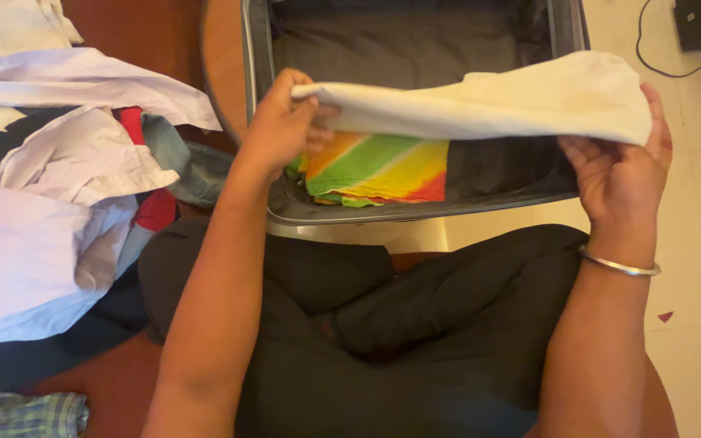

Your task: The person folds a white cloth and places it into an open suitcase. They then fold a white shirt and place it on top of the cloth inside the suitcase.

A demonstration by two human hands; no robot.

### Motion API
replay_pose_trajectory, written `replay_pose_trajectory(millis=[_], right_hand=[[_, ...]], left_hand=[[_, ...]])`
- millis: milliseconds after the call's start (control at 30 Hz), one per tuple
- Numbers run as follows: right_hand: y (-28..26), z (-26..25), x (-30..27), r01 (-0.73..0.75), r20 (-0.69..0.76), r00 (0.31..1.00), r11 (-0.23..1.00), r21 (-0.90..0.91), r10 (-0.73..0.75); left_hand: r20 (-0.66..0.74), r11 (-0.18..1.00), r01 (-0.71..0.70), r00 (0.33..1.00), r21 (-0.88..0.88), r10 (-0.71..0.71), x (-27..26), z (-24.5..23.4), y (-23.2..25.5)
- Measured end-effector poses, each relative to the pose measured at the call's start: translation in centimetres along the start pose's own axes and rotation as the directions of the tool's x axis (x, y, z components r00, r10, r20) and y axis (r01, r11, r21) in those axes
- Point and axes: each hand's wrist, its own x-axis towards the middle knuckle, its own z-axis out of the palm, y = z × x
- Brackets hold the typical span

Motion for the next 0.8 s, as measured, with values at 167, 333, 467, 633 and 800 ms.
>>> replay_pose_trajectory(millis=[167,333,467,633,800], right_hand=[[-0.1,-2.0,1.7,0.289,0.152,0.947,0.957,-0.028,-0.282],[0.1,-4.8,3.3,0.424,0.157,0.888,0.638,-0.643,-0.431],[1.3,-7.4,3.5,0.052,-0.078,0.981,0.623,-0.781,-0.179],[1.5,-9.8,4.9,-0.138,-0.278,0.957,0.969,-0.204,0.078],[1.5,-10.5,6.4,-0.396,-0.057,0.914,0.915,0.073,0.401]], left_hand=[[0.085,0.793,-0.604,0.789,-0.077,0.609,0.9,-1.2,-0.9],[0.022,0.714,-0.61,0.765,0.344,0.643,0.1,-1.7,-0.8],[-0.043,0.458,-0.093,0.96,0.884,0.278,-0.7,-0.7,-2.2],[-0.09,0.365,0.022,0.981,0.931,0.17,-1.0,0.7,-3.4],[-0.051,0.335,-0.043,0.962,0.941,0.27,-1.7,1.6,-3.1]])
